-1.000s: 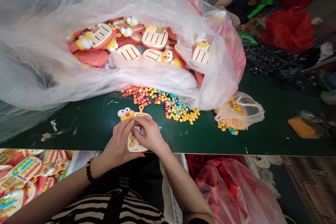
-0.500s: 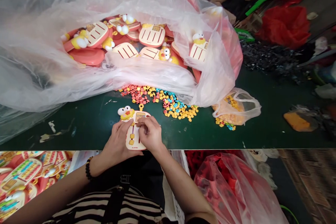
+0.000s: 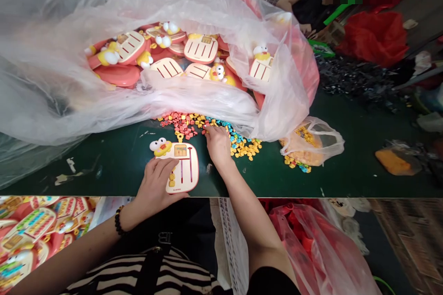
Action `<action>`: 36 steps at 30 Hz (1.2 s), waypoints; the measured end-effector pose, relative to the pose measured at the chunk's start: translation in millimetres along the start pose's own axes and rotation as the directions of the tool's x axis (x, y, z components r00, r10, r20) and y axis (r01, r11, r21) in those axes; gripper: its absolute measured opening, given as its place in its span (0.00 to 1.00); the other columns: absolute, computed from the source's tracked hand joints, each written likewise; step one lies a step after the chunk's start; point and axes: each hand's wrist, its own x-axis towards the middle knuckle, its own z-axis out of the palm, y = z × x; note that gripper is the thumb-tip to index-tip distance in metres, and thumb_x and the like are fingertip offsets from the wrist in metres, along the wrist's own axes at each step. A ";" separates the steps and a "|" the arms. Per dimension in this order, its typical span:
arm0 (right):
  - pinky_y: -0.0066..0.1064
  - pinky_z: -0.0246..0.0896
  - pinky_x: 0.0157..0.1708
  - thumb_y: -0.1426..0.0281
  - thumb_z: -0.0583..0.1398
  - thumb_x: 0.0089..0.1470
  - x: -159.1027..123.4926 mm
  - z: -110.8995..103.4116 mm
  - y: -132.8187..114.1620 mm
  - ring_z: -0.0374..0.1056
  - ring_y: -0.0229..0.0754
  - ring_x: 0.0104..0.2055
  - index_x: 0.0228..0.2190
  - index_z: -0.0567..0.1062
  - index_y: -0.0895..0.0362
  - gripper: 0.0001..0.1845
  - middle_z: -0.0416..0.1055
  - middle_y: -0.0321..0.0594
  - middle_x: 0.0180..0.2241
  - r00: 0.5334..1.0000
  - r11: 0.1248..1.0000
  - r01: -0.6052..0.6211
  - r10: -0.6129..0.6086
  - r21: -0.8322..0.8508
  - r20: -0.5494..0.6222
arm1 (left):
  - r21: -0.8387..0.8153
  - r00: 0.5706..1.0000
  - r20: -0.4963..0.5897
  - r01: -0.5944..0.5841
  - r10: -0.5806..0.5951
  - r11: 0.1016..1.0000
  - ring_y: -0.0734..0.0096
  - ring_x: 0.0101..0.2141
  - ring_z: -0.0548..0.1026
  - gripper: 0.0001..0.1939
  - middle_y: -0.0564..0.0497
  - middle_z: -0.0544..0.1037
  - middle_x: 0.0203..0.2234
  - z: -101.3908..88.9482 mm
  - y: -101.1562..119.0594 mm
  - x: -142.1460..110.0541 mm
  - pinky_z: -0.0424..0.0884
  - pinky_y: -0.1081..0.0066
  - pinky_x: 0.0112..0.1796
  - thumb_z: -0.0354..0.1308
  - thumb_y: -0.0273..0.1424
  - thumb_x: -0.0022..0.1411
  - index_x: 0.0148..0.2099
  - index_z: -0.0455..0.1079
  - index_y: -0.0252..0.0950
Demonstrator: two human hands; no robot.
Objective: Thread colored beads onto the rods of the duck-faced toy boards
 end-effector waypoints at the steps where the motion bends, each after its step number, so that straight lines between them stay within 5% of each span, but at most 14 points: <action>1: 0.39 0.68 0.38 0.73 0.58 0.56 -3.9 -1.4 -3.8 0.71 0.47 0.37 0.36 0.78 0.56 0.09 0.78 0.43 0.34 0.999 1.000 -0.013 0.014 0.025 -0.042 | 0.007 1.000 -0.009 0.011 -0.011 1.000 0.50 0.50 0.65 0.40 0.39 0.71 0.50 0.4 0.3 -0.2 0.59 0.49 0.55 0.67 0.47 0.48 0.59 0.60 0.33; 5: 0.37 0.69 0.41 0.70 0.59 0.58 -30.8 -2.8 -29.0 0.73 0.45 0.39 0.36 0.78 0.54 0.08 0.79 0.41 0.36 0.995 0.983 0.035 -0.017 0.179 -0.098 | 0.031 1.000 -0.013 0.028 -0.028 0.999 0.50 0.50 0.65 0.39 0.39 0.71 0.49 2.4 1.0 -0.4 0.57 0.50 0.56 0.67 0.46 0.48 0.57 0.62 0.32; 9: 0.37 0.67 0.47 0.73 0.53 0.61 -58.2 2.4 -47.4 0.72 0.44 0.49 0.45 0.77 0.55 0.15 0.76 0.44 0.47 0.987 0.970 0.155 -0.161 0.185 0.018 | 0.052 0.999 -0.034 0.036 -0.034 0.998 0.50 0.49 0.65 0.36 0.40 0.71 0.49 4.8 1.4 -0.6 0.57 0.49 0.56 0.65 0.45 0.50 0.57 0.62 0.32; 15: 0.44 0.60 0.56 0.69 0.55 0.61 -92.5 -10.1 -68.9 0.61 0.49 0.61 0.54 0.70 0.56 0.20 0.70 0.47 0.55 0.982 0.988 0.103 -0.120 0.118 0.147 | 0.029 0.999 -0.036 0.036 -0.035 0.999 0.52 0.50 0.66 0.33 0.39 0.71 0.48 8.4 -1.5 -0.9 0.57 0.50 0.57 0.61 0.40 0.54 0.57 0.59 0.29; 20: 0.52 0.47 0.62 0.71 0.53 0.60 -88.0 -11.7 -83.8 0.53 0.50 0.66 0.53 0.71 0.53 0.20 0.71 0.41 0.55 0.938 0.954 0.150 -0.220 0.261 0.266 | 0.014 0.998 -0.055 0.000 0.001 1.000 0.50 0.56 0.62 0.40 0.32 0.64 0.55 9.1 -3.6 0.3 0.58 0.53 0.56 0.60 0.39 0.54 0.63 0.51 0.25; 24: 0.40 0.63 0.54 0.71 0.54 0.59 -60.1 -17.3 -56.3 0.70 0.44 0.52 0.38 0.78 0.52 0.13 0.78 0.38 0.42 0.938 0.870 0.176 -0.290 0.461 0.188 | 0.043 0.999 -0.029 -0.019 0.021 0.999 0.48 0.53 0.63 0.45 0.34 0.67 0.55 7.5 -1.9 0.1 0.58 0.51 0.55 0.64 0.48 0.51 0.63 0.54 0.28; 26: 0.38 0.68 0.47 0.69 0.53 0.59 -39.0 -23.0 -27.7 0.74 0.44 0.46 0.35 0.79 0.53 0.13 0.79 0.40 0.39 0.988 0.912 0.064 -0.115 0.405 0.101 | 0.046 0.999 0.000 -0.038 0.038 0.998 0.49 0.49 0.65 0.43 0.38 0.70 0.52 6.0 -1.3 -0.5 0.58 0.50 0.55 0.65 0.49 0.49 0.60 0.59 0.31; 28: 0.40 0.69 0.45 0.69 0.54 0.58 -14.6 -26.9 3.0 0.74 0.47 0.42 0.37 0.79 0.54 0.13 0.79 0.43 0.39 0.991 0.972 -0.134 0.137 0.195 -0.002 | 0.046 0.998 0.024 -0.052 0.051 0.998 0.50 0.48 0.65 0.39 0.40 0.72 0.49 4.3 -1.1 -0.8 0.57 0.50 0.55 0.65 0.49 0.49 0.58 0.62 0.33; 31: 0.44 0.68 0.46 0.73 0.58 0.51 18.3 -25.2 35.6 0.74 0.52 0.42 0.37 0.80 0.56 0.13 0.79 0.46 0.40 0.965 0.966 -0.255 0.256 -0.032 0.051 | 0.044 0.998 0.039 -0.055 0.054 0.998 0.50 0.50 0.63 0.37 0.41 0.71 0.50 2.7 -1.6 -0.5 0.56 0.51 0.56 0.65 0.49 0.50 0.56 0.64 0.33; 36: 0.43 0.66 0.49 0.76 0.58 0.49 39.0 -15.0 40.3 0.73 0.50 0.43 0.39 0.80 0.56 0.16 0.79 0.43 0.41 0.960 0.989 -0.145 0.142 -0.002 0.241 | 0.054 0.997 0.045 -0.068 0.066 0.996 0.48 0.52 0.60 0.39 0.39 0.67 0.55 2.3 -2.3 -0.3 0.57 0.51 0.56 0.66 0.49 0.48 0.57 0.64 0.34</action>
